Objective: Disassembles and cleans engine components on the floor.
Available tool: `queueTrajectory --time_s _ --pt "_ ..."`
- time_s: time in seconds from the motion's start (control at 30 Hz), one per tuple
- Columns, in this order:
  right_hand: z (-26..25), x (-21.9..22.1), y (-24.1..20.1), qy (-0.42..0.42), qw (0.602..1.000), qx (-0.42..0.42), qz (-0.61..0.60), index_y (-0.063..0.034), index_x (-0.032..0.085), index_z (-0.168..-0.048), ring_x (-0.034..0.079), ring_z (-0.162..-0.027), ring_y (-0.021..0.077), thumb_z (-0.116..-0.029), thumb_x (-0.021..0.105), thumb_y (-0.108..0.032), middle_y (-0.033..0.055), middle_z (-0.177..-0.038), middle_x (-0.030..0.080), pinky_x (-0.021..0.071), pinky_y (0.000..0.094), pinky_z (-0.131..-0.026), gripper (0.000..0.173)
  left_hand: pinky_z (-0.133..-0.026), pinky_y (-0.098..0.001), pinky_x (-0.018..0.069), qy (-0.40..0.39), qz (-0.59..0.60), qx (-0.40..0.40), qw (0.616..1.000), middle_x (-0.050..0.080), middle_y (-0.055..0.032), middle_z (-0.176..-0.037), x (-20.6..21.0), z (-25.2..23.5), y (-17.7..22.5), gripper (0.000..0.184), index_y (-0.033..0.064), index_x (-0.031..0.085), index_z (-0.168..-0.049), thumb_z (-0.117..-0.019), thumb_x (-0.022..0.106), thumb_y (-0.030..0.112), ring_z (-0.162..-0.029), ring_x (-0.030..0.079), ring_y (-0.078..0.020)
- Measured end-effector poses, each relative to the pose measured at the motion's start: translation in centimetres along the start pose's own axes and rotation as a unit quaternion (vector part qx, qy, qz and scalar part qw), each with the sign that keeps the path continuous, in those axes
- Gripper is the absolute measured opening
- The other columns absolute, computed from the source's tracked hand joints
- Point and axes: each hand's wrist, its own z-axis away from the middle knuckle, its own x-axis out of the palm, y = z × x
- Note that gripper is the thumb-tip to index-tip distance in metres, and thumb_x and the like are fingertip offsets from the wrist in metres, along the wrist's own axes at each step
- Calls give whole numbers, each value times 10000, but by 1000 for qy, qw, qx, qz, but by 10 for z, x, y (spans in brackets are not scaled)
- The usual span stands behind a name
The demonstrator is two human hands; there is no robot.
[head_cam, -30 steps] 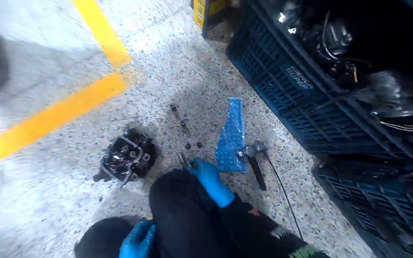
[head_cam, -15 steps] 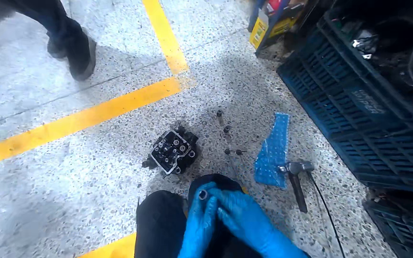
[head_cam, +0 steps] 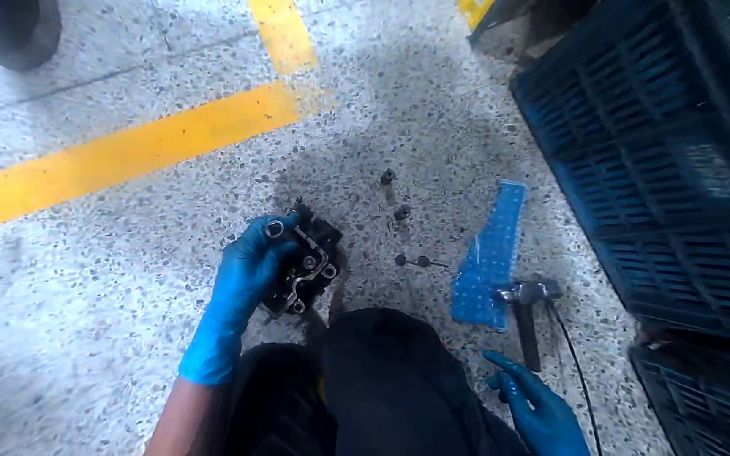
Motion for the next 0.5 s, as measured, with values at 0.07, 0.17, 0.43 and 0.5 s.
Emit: queueTrajectory --time_s 0.07,0.17,0.43,0.5 --pt "-4 0 15 35 999 16 14 -65 673 -1314 692 -766 144 -1044 447 -155 81 -962 744 592 350 -708 363 -1023 -377 534 -26 -39 24 999 674 -39 -1317 5 0 -8 332 108 637 -1326 -995 626 122 -1153 662 -123" --pt "-6 0 38 72 995 66 15 -107 684 -1301 693 -766 130 -1048 429 -213 50 -953 744 589 352 -697 374 -1005 -411 543 -57 -79 39 994 658 -33 -1341 4 4 -11 349 152 607 -1373 -1025 608 145 -1156 661 -153" --pt "2 -1 72 103 990 98 15 -115 693 -1285 697 -788 162 -1038 431 -242 65 -989 743 587 394 -717 382 -1040 -356 533 -55 -24 33 998 686 -58 -1278 5 -6 -14 319 60 612 -1297 -982 621 110 -1150 666 -127" --pt "6 -1 75 97 988 118 3 -110 669 -1320 704 -869 179 -1050 459 -217 80 -1059 733 595 422 -793 357 -1036 -412 541 -75 -37 34 996 677 -96 -1287 2 -6 -9 328 38 613 -1312 -985 595 56 -1156 665 -182"
